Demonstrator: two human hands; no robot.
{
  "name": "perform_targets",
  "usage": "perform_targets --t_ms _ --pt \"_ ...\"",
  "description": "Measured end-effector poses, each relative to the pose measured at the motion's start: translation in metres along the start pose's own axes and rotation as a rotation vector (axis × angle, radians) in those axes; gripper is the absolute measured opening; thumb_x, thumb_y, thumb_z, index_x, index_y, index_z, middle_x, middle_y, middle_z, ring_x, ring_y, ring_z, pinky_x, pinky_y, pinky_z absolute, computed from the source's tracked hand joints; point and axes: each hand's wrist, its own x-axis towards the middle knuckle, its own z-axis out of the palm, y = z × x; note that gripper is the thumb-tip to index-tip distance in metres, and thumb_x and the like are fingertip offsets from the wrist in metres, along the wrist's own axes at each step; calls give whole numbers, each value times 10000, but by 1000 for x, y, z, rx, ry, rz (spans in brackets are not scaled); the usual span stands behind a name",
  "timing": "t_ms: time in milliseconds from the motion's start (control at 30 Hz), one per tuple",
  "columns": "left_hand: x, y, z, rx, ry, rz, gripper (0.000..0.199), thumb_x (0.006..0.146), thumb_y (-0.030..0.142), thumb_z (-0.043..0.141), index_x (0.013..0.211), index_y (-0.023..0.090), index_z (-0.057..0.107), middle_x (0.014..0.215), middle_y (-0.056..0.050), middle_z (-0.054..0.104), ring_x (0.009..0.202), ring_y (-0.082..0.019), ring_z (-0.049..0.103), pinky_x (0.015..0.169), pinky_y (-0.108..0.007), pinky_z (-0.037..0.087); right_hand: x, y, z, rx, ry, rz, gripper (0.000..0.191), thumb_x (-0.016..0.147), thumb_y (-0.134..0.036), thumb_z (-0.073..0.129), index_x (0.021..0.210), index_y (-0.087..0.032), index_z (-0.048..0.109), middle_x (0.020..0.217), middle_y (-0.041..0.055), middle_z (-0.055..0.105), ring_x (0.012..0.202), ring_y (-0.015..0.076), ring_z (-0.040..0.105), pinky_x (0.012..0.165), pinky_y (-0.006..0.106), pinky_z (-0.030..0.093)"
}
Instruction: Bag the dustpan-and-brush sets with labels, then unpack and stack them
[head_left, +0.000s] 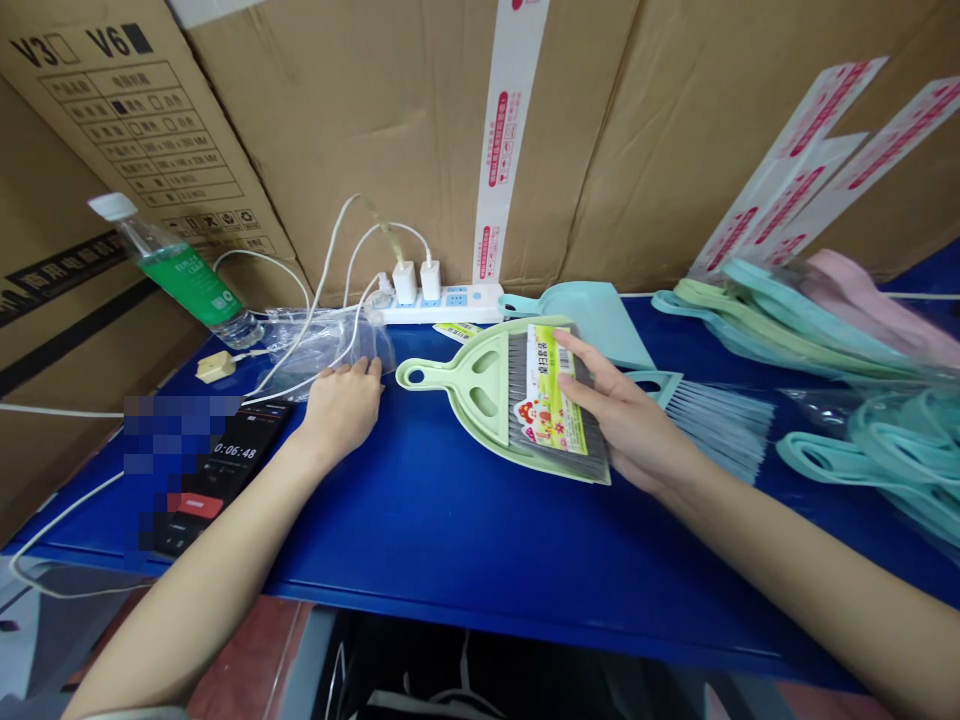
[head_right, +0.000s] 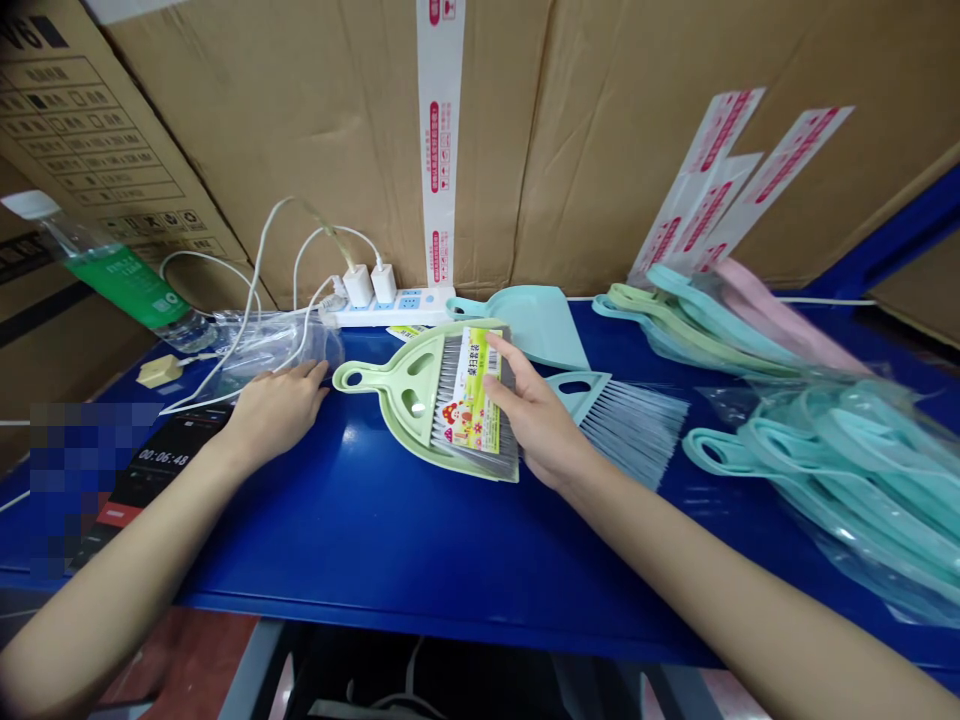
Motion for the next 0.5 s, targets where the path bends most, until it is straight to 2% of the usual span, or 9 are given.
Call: perform_targets --t_ms 100,200,500 --pt "-1 1 -2 17 4 -8 375 949 120 354 1240 48 579 1119 -222 683 1050 -341 670 875 -409 519 -1 -8 6 177 121 107 621 922 -237 453 1507 -324 264 1418 27 551 1178 240 608 914 440 580" --pt "-2 1 -4 34 11 -12 366 921 84 365 1189 62 614 1007 -218 711 994 -354 690 809 -408 539 -2 -16 12 268 187 174 572 920 -177 465 1460 -324 345 1362 16 599 1145 219 630 894 403 595" --pt "-2 -2 -7 65 84 -1 409 903 68 363 1213 121 624 954 -181 726 933 -350 708 739 -409 547 -3 -30 15 284 302 234 524 924 -126 452 1409 -319 412 1314 -3 634 1107 194 650 893 369 596"
